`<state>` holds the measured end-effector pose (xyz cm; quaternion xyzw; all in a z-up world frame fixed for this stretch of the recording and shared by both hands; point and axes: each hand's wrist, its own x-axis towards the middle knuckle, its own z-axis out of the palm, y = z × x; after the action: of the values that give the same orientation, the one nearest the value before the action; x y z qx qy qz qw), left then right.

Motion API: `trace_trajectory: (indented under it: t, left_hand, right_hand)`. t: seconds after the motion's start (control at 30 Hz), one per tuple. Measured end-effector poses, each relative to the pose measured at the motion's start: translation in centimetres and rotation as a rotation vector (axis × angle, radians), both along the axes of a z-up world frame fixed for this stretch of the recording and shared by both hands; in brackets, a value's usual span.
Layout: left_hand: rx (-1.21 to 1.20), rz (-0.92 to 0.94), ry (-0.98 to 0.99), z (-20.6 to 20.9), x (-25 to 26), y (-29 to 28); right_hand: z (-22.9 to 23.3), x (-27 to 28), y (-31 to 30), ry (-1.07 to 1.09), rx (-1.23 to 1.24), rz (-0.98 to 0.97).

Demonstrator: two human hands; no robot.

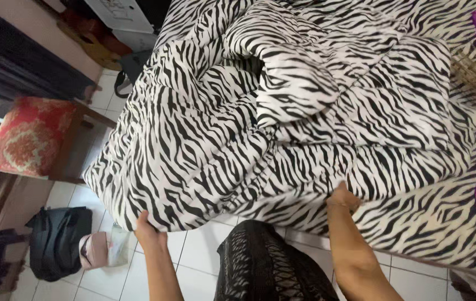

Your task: The person makes a bed by spreading and smoothing a zebra-print duvet across the mattress, straightening the edges by hand, and then placing two pillows and two bolsters at the head of the bed before using a stick-like tool to beat the surfaces.

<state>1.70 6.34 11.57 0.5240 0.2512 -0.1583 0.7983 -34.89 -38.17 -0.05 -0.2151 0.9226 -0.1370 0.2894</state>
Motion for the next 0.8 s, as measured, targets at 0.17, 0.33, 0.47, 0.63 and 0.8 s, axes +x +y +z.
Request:
trace_trajectory:
  t: [0.17,0.33,0.47,0.63,0.8]
  left_hand:
    - [-0.057,0.047,-0.04,-0.2,-6.8,4.7]
    - [-0.025,0.031,-0.043,-4.5,-12.5,13.1]
    - [0.423,-0.313,0.206,-12.5,-18.7,16.6]
    - [0.964,-1.054,0.207,-12.8,-20.5,15.6]
    - [1.038,-1.071,-0.178,-11.4,-15.8,12.9]
  right_hand:
    - [-1.6,-5.9,-4.3,-0.3,-0.277,0.191]
    - [3.3,-8.4,-15.4,-0.47,-0.659,0.35]
    - [8.7,-9.4,-19.4,-0.358,-0.811,0.47]
    - [8.0,-5.8,-10.7,0.027,-0.609,0.616]
    - [3.0,1.1,4.4,0.215,-0.521,0.888]
